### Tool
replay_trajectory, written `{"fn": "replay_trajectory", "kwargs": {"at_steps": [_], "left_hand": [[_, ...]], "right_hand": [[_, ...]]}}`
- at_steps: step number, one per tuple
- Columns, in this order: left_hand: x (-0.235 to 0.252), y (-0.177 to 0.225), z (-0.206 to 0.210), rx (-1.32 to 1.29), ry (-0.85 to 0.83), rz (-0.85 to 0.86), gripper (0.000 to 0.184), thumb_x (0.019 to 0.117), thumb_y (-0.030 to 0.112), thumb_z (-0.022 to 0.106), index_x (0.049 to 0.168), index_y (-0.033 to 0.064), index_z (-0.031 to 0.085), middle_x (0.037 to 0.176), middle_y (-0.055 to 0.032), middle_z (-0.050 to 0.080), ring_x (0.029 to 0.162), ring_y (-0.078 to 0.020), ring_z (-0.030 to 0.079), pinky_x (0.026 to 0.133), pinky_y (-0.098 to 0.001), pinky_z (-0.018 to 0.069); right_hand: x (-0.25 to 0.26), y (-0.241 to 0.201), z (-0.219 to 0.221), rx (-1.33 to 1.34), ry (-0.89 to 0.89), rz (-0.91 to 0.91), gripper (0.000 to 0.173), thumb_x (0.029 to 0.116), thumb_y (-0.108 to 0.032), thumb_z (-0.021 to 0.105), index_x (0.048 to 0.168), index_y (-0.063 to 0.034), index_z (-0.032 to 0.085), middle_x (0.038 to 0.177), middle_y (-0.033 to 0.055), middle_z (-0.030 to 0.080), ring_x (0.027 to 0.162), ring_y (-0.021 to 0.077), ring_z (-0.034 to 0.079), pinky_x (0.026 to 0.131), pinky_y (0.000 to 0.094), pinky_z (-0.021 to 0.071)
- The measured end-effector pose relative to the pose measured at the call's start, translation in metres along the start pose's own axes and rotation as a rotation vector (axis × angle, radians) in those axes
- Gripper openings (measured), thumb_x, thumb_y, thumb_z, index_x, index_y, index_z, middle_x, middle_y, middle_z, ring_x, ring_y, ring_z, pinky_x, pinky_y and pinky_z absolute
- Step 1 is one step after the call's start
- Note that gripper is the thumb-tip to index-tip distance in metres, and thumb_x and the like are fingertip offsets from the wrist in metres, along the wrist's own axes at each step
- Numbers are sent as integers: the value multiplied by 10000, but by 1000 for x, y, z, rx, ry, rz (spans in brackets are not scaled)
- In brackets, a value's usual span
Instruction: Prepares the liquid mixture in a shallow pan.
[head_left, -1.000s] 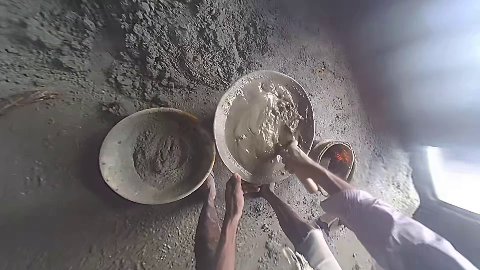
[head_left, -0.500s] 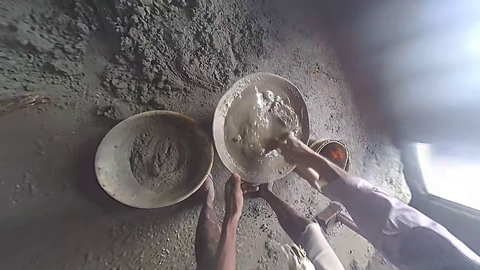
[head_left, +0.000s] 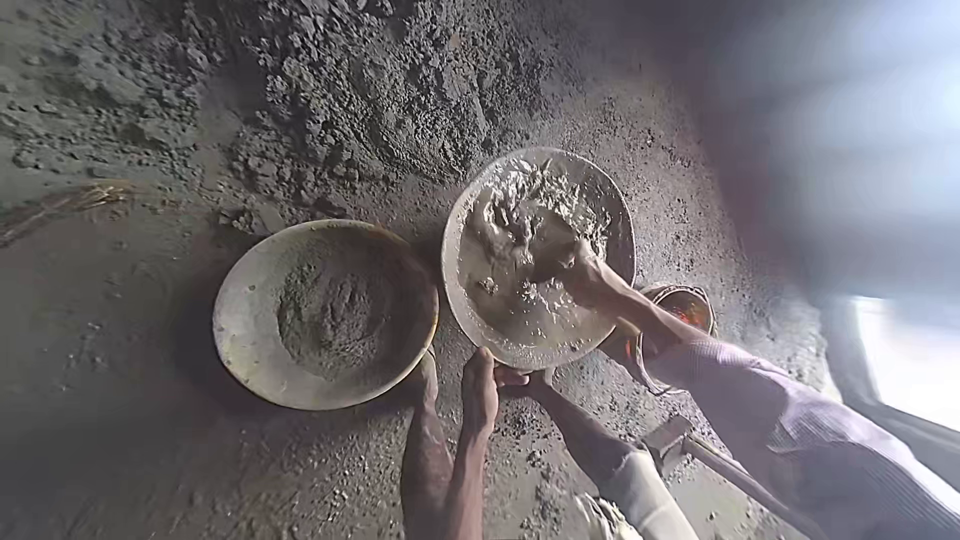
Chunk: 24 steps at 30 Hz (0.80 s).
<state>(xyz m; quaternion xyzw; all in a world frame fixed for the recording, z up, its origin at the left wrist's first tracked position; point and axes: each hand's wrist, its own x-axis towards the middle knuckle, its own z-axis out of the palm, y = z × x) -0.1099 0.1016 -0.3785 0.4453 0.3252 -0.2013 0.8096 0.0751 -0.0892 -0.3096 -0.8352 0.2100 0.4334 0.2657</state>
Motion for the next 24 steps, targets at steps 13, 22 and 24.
{"fn": "replay_trajectory", "kwargs": {"at_steps": [13,22,24], "left_hand": [[-2,5,3,-6,28,-11,463,1114,207,162,1046,-20,560,759,-109,747,590,-228,739,593,-361,659],[-2,8,4,-23,42,-38,449,1118,200,178,1027,-11,563,753,-98,745,598,-217,742,598,-358,660],[-2,5,3,-13,34,-24,465,1121,230,182,1040,-22,565,769,-119,746,605,-231,743,604,-369,660]], "right_hand": [[19,-33,13,-39,185,8,558,1053,-336,560,1433,0,326,950,177,623,724,265,668,722,451,578],[9,-22,1,-36,295,76,373,1037,-325,600,1164,24,628,895,140,663,740,219,640,738,383,536],[-3,-32,8,-113,164,122,461,1063,-348,538,1333,18,462,946,150,625,746,225,654,737,394,562]]}}
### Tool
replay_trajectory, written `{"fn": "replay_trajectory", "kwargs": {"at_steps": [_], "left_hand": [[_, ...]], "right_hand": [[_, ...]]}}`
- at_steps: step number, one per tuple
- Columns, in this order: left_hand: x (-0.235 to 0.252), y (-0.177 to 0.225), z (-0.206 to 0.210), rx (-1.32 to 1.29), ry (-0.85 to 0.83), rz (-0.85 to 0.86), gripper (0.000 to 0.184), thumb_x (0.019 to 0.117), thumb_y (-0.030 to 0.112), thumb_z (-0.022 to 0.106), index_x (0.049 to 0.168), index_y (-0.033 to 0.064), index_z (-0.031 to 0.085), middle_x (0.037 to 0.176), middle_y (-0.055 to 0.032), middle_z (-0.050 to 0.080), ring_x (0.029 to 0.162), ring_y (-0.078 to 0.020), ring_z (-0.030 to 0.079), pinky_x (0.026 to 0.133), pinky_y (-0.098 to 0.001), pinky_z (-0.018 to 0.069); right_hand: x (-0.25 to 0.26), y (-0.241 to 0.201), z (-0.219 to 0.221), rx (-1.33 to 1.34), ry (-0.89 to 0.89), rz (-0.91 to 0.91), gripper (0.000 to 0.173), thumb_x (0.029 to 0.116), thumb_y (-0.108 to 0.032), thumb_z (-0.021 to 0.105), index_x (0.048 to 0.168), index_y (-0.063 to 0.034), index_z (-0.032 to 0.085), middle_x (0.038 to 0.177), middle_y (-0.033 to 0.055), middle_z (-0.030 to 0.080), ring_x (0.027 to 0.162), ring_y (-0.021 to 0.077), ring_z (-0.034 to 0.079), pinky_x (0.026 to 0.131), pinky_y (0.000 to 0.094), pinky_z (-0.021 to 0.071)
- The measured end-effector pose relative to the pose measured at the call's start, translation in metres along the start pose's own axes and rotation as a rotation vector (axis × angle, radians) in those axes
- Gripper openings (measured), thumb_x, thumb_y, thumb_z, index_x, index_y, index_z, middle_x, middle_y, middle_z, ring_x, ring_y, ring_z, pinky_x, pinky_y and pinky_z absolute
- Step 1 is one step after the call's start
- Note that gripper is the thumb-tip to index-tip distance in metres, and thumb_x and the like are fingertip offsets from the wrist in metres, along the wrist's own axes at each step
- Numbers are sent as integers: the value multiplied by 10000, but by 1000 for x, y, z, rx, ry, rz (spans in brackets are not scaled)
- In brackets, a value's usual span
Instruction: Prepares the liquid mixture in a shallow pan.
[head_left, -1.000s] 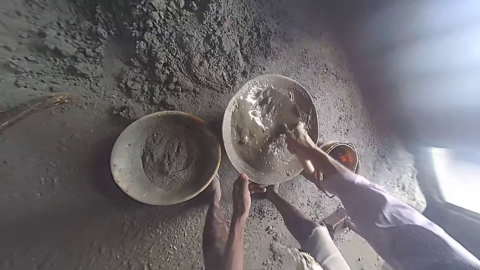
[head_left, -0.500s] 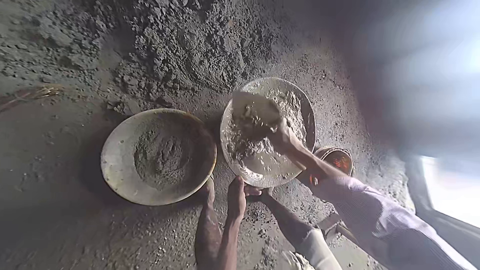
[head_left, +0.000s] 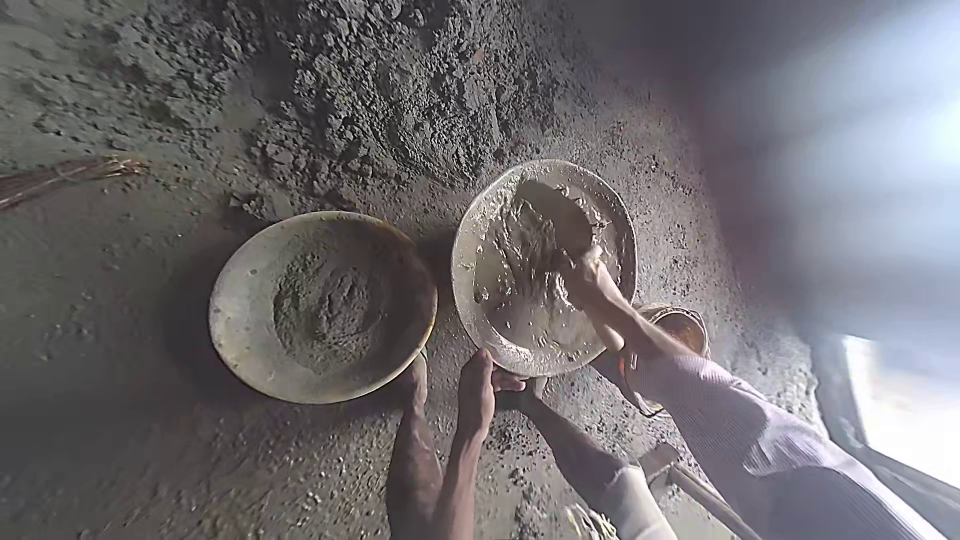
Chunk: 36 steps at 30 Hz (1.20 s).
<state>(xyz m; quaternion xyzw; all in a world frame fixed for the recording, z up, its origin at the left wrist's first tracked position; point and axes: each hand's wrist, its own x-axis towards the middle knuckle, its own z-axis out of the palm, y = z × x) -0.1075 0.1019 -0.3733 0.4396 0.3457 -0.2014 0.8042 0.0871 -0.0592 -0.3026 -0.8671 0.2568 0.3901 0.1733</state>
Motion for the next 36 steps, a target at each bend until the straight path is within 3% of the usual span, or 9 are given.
{"fn": "replay_trajectory", "kwargs": {"at_steps": [2,6,9,13,17,20,27,30,36], "left_hand": [[0,-2,1,11,-1,6,475,1124,253,189,1047,-21,569,771,-114,745,604,-232,741,603,-373,661],[2,-4,-1,-8,-4,20,466,1120,245,191,1043,-23,564,772,-121,744,606,-243,742,598,-383,661],[1,-6,0,-22,-5,29,479,1117,246,179,1037,-20,571,767,-116,748,603,-239,743,601,-379,662],[2,-6,0,6,-12,54,492,1111,273,185,1015,-17,571,758,-111,744,602,-241,742,604,-377,662],[2,-8,-2,20,-3,56,501,1117,276,178,1008,-12,573,733,-107,741,587,-233,738,599,-378,661],[1,-7,1,7,-4,42,507,1120,287,178,1023,-16,573,733,-116,740,588,-236,738,593,-374,658],[1,-9,1,4,14,34,511,1118,295,175,1009,-9,571,729,-110,738,579,-235,733,578,-368,655],[3,-10,2,0,12,57,490,1120,270,170,1029,-1,568,735,-93,742,579,-224,735,573,-359,654],[3,-8,2,11,15,58,475,1117,241,160,1028,6,562,716,-81,738,573,-216,734,560,-353,653]], "right_hand": [[-13,3,0,-131,-64,-27,560,1053,-366,539,1432,7,364,1049,197,640,854,289,696,813,471,567],[0,23,-10,-128,72,-64,522,1054,-386,535,1369,27,485,1029,223,671,878,336,701,832,523,560],[14,17,-2,-57,91,-59,537,1030,-376,589,1360,34,483,988,216,659,777,311,688,760,494,577],[1,32,3,-261,-41,-147,597,1017,-413,545,1440,-21,388,1126,203,665,1026,351,690,884,550,546],[11,55,-18,-231,96,-68,554,1035,-403,552,1386,2,412,1008,211,663,928,360,697,831,542,553],[6,46,-10,-245,50,-6,603,1036,-393,553,1444,26,403,1132,243,659,1030,375,684,907,543,540],[-7,115,-18,141,143,71,566,1046,-303,546,1466,1,319,892,143,617,634,215,626,614,416,564],[-18,127,3,158,136,211,635,1048,-286,558,1494,33,240,1040,225,614,744,292,664,719,493,577],[-35,114,44,738,-100,277,264,1083,-310,509,1127,-59,438,589,13,444,417,128,455,414,303,458]]}}
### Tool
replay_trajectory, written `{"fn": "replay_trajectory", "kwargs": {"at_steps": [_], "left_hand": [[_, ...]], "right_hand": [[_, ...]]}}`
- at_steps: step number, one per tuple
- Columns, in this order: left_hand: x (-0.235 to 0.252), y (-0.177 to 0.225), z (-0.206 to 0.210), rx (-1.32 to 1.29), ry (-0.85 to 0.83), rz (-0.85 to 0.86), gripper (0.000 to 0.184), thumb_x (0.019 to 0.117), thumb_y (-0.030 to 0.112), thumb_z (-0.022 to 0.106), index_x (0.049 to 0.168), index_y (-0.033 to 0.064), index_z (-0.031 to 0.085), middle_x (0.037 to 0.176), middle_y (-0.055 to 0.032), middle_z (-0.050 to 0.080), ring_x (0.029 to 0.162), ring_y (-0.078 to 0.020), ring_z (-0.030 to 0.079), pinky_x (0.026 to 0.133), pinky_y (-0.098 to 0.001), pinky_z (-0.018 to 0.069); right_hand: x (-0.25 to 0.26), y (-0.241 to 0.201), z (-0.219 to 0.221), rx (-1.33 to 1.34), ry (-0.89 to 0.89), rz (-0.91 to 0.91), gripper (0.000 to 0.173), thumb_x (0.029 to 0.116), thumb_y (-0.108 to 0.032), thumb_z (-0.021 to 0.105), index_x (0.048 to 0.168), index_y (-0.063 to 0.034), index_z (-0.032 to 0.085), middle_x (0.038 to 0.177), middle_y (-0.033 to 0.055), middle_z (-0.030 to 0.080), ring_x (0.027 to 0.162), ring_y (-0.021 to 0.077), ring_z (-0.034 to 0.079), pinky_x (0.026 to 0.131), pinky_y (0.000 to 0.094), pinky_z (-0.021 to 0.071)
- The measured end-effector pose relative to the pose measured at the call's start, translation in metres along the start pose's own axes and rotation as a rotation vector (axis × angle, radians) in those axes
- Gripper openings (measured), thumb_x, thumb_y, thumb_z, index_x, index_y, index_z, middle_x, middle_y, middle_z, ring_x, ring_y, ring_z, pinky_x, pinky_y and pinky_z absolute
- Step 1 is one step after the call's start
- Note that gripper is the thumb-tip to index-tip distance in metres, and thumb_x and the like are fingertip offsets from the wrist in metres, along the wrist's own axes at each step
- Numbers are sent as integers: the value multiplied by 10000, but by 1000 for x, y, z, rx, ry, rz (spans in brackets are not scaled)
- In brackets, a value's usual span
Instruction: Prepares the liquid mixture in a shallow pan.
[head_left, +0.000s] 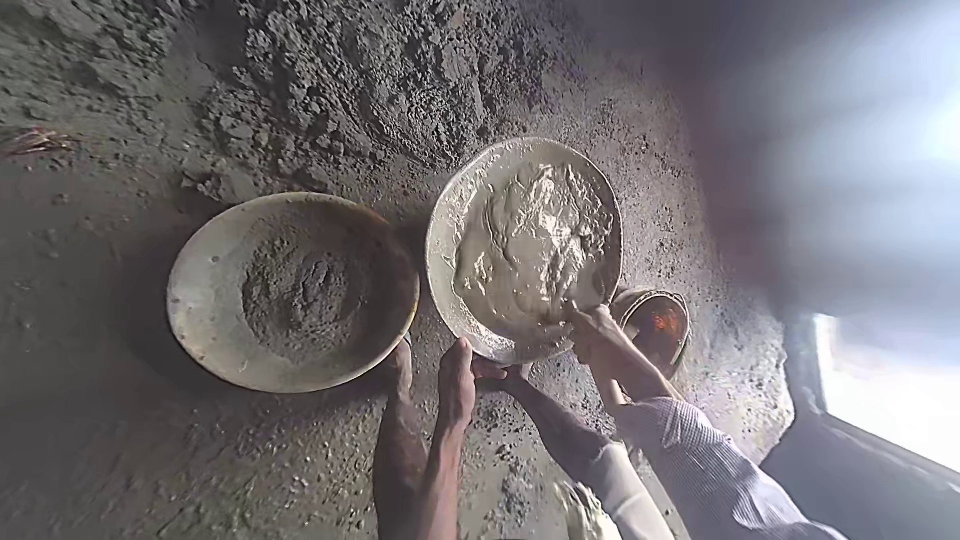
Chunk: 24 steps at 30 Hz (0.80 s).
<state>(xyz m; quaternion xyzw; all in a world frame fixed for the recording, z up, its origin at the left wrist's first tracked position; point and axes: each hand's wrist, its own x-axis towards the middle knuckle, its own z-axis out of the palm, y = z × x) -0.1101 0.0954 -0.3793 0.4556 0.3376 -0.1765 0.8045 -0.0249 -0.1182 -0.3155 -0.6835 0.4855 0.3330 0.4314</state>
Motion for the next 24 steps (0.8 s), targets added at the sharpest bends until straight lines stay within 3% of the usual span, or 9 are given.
{"fn": "replay_trajectory", "kwargs": {"at_steps": [2,7,9,13,16,18,20,22,24], "left_hand": [[-1,2,0,4,9,4,471,1117,242,168,1026,5,565,718,-73,739,575,-213,734,562,-357,654],[2,4,0,37,8,31,498,1110,260,175,963,18,585,694,-49,726,571,-195,727,556,-350,650],[0,10,-1,58,19,14,472,1110,236,185,993,14,586,685,-41,727,562,-177,723,562,-329,643],[-4,10,3,58,16,-6,460,1102,254,209,958,32,585,660,-17,711,549,-160,712,563,-322,640],[-1,16,-1,48,22,-14,453,1105,236,200,974,31,583,673,-23,723,554,-164,719,554,-314,640],[-1,9,1,33,3,-16,473,1107,274,195,1005,17,580,697,-44,731,564,-189,725,562,-344,648],[-4,5,1,51,1,-13,488,1101,311,215,993,10,584,695,-49,724,560,-189,719,568,-351,647],[0,11,-3,66,7,-8,490,1100,303,206,993,4,580,695,-53,728,563,-188,723,578,-342,648],[-1,11,3,50,11,-17,475,1105,265,190,989,14,576,674,-40,721,550,-175,714,569,-327,641]], "right_hand": [[-4,6,9,-40,24,-22,247,1086,-271,479,1065,-25,479,598,28,468,426,140,473,436,320,477],[-11,0,26,-109,-170,-48,298,1087,-285,477,1256,-47,418,696,37,501,492,148,507,489,326,502],[0,-4,31,-45,-83,-65,258,1091,-290,477,1133,-36,460,632,32,482,450,147,488,451,326,487],[-14,-18,29,-112,-227,-5,282,1090,-324,486,1236,-87,438,669,6,474,469,116,474,456,289,464],[-2,-26,39,-81,-138,-117,275,1081,-299,500,1032,-30,537,603,23,495,440,135,483,445,314,472],[-6,-26,33,-179,-260,-80,256,1079,-320,492,1129,-69,499,651,1,493,469,112,487,464,284,474],[2,-28,28,-173,-147,-83,353,1073,-358,505,1234,-48,454,695,38,503,479,140,496,472,322,489],[15,-36,40,-236,-22,-87,375,1069,-371,504,1197,-20,470,726,76,529,503,172,527,500,360,512],[6,-39,40,-385,-87,-55,342,1070,-362,510,1222,-62,447,723,46,515,499,146,517,491,331,501]]}}
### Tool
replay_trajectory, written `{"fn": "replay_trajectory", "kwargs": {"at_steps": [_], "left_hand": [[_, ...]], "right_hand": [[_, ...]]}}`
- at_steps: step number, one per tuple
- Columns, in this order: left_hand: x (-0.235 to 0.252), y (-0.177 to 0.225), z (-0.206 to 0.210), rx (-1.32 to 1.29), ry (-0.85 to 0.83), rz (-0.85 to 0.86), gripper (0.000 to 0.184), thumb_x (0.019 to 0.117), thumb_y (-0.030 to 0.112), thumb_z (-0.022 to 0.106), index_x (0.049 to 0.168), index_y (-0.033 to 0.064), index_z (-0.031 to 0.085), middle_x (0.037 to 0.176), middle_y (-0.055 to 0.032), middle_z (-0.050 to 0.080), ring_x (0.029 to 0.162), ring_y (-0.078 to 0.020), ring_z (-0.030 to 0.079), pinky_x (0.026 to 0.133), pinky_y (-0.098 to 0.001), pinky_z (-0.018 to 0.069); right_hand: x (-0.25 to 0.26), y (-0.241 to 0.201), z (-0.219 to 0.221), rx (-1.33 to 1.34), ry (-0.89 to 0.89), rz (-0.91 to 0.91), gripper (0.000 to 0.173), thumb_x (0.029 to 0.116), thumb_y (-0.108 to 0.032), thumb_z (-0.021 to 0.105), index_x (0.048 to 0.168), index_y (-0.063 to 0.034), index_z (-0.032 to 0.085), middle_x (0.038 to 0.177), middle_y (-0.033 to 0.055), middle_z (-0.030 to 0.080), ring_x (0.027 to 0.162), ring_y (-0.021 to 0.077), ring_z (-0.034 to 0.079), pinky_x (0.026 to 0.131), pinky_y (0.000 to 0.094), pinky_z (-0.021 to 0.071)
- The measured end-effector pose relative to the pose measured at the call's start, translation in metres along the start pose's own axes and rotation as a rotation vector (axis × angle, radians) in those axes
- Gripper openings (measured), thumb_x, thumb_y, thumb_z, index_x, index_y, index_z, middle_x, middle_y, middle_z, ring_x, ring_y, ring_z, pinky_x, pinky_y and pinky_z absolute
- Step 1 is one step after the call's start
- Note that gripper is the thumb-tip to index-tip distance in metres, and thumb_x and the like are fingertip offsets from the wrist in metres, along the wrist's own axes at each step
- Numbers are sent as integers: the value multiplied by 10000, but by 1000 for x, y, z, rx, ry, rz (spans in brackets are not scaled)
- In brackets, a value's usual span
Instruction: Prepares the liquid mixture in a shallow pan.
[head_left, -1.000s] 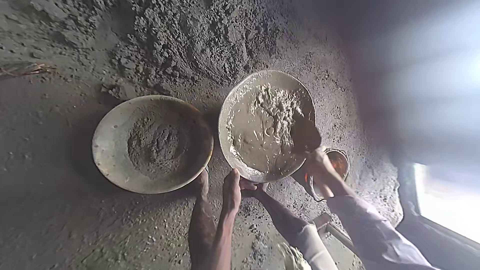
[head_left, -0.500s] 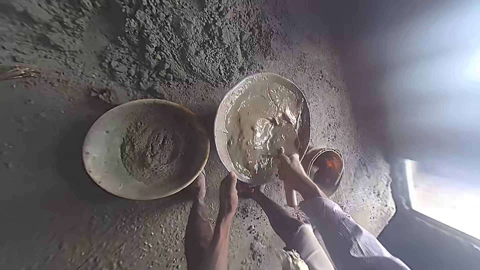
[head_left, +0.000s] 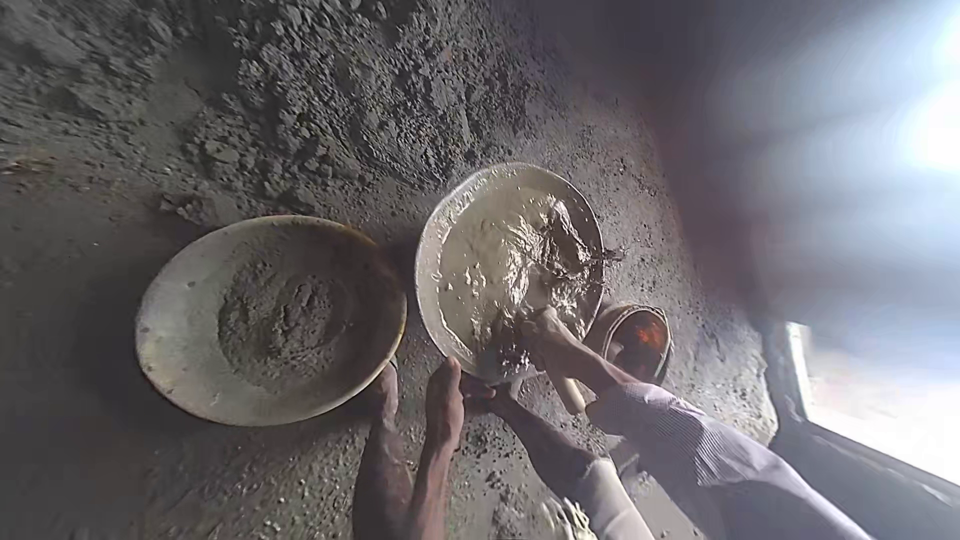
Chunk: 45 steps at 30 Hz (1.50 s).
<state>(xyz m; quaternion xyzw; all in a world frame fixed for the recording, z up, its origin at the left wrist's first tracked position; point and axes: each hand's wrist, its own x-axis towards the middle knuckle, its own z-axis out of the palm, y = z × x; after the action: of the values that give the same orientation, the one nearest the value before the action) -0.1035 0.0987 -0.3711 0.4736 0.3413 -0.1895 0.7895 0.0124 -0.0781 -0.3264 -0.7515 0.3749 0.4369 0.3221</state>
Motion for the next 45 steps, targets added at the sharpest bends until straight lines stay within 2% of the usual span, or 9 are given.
{"fn": "replay_trajectory", "kwargs": {"at_steps": [3,6,10,14,17,27,31,37,45], "left_hand": [[1,-7,-3,-32,-4,14,487,1107,286,202,1005,0,584,708,-70,738,568,-207,729,578,-352,652],[0,-4,0,-44,3,27,477,1108,263,194,982,17,582,685,-62,731,544,-195,719,552,-330,643],[-2,1,0,-45,7,-15,494,1112,248,167,970,20,582,675,-60,725,549,-187,718,555,-322,639],[-4,-5,9,-52,69,-49,527,1121,269,166,905,22,578,628,-65,695,506,-192,697,512,-335,629],[-4,-8,14,-36,118,-55,576,1132,301,173,886,-7,593,634,-105,699,518,-232,708,518,-371,638],[-12,-27,46,-112,151,-132,576,1137,328,196,1009,-67,595,736,-167,730,598,-276,742,590,-400,660],[-13,-31,50,-76,179,-117,588,1137,341,202,984,-66,597,724,-164,731,590,-273,740,581,-398,659],[-12,-28,54,-60,234,-191,555,1141,325,230,956,-47,597,672,-128,706,557,-244,725,545,-389,646],[-14,-28,46,-81,163,-183,580,1140,340,219,1010,-63,615,736,-160,728,612,-271,743,590,-406,657]], "right_hand": [[9,-5,-10,8,60,-37,423,1062,-338,515,1358,-54,413,819,104,564,579,201,567,562,400,528],[0,-10,1,64,25,2,320,1059,-310,535,1219,-42,464,713,51,511,493,154,515,485,334,500],[-2,-4,-7,54,-12,-66,417,1078,-343,500,1346,-48,377,762,65,516,518,165,527,519,357,516],[-19,-10,3,50,-120,-3,284,1071,-333,519,1185,-83,448,685,17,477,478,129,485,480,308,482],[-7,-4,-13,47,-69,-117,395,1074,-326,511,1343,-57,405,734,54,526,525,161,525,517,352,507],[9,0,-15,97,116,-48,433,1067,-328,533,1339,-31,375,758,84,521,509,179,532,502,365,518],[3,3,-11,105,-52,-20,376,1067,-297,531,1337,-86,376,730,41,494,484,140,488,464,310,472],[-11,-1,13,175,-96,-11,281,1077,-325,504,1117,-47,490,682,35,501,480,139,506,479,306,488],[-3,1,6,79,-25,-62,333,1061,-343,528,1223,-56,482,726,53,518,508,160,515,499,342,495]]}}
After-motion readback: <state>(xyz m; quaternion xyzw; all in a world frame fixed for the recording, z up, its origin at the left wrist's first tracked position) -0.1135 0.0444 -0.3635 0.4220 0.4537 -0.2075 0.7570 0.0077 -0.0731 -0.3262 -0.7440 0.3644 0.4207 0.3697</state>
